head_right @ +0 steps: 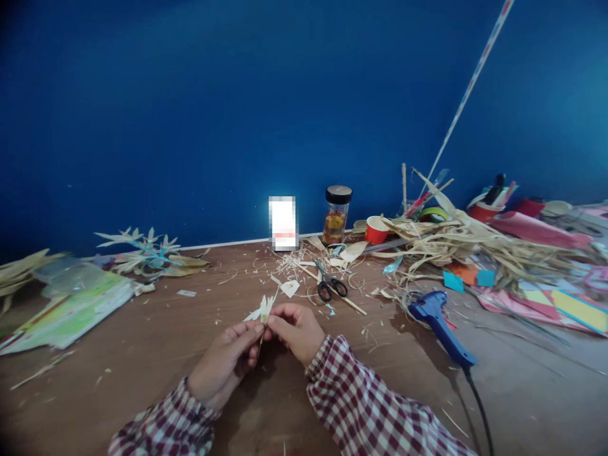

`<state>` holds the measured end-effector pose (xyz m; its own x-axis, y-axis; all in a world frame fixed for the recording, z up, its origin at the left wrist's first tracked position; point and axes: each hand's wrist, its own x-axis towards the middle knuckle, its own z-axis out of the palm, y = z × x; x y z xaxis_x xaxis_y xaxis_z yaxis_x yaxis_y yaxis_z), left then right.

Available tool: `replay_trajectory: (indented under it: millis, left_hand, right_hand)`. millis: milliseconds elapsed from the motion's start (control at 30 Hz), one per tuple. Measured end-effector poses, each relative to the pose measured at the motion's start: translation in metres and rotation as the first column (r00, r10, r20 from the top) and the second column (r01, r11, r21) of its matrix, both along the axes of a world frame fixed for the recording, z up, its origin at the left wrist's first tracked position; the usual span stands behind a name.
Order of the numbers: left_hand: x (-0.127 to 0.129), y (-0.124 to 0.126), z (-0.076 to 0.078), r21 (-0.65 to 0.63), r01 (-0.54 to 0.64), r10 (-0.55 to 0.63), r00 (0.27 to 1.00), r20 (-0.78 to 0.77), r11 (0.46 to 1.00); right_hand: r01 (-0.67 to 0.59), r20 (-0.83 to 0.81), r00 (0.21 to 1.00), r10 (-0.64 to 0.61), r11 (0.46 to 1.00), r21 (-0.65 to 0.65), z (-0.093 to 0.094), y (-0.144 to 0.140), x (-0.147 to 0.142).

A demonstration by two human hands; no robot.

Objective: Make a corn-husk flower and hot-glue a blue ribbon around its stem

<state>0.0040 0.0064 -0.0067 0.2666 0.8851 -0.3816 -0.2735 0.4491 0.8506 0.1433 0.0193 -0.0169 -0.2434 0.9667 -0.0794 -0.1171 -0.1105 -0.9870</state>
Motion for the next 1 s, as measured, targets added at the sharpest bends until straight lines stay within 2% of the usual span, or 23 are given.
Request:
replay_trajectory:
  millis: [400, 667, 833, 1000]
  left_hand:
    - [0.0019, -0.0003, -0.0037, 0.050, 0.001, 0.004, 0.996, -0.093, 0.999]
    - [0.0009, 0.0010, -0.0030, 0.137, 0.035, -0.004, 0.975, -0.223, 0.990]
    - [-0.0016, 0.0022, -0.0032, 0.198, 0.103, -0.033, 0.945, -0.325, 0.975]
    - [-0.0032, 0.0035, -0.0059, 0.189, 0.102, -0.028, 0.933, -0.359, 0.977]
  right_hand:
    - [0.060, 0.023, 0.998, -0.060, 0.998, -0.001, 0.0054, -0.0021, -0.0026]
    - [0.055, 0.092, 0.994, -0.065, 0.993, 0.108, 0.0085, -0.0049, -0.0020]
    - [0.048, 0.169, 0.983, -0.072, 0.989, 0.139, 0.0089, -0.0049, -0.0019]
    - [0.126, 0.218, 0.962, -0.167, 0.974, 0.190, 0.0088, -0.0019, -0.0005]
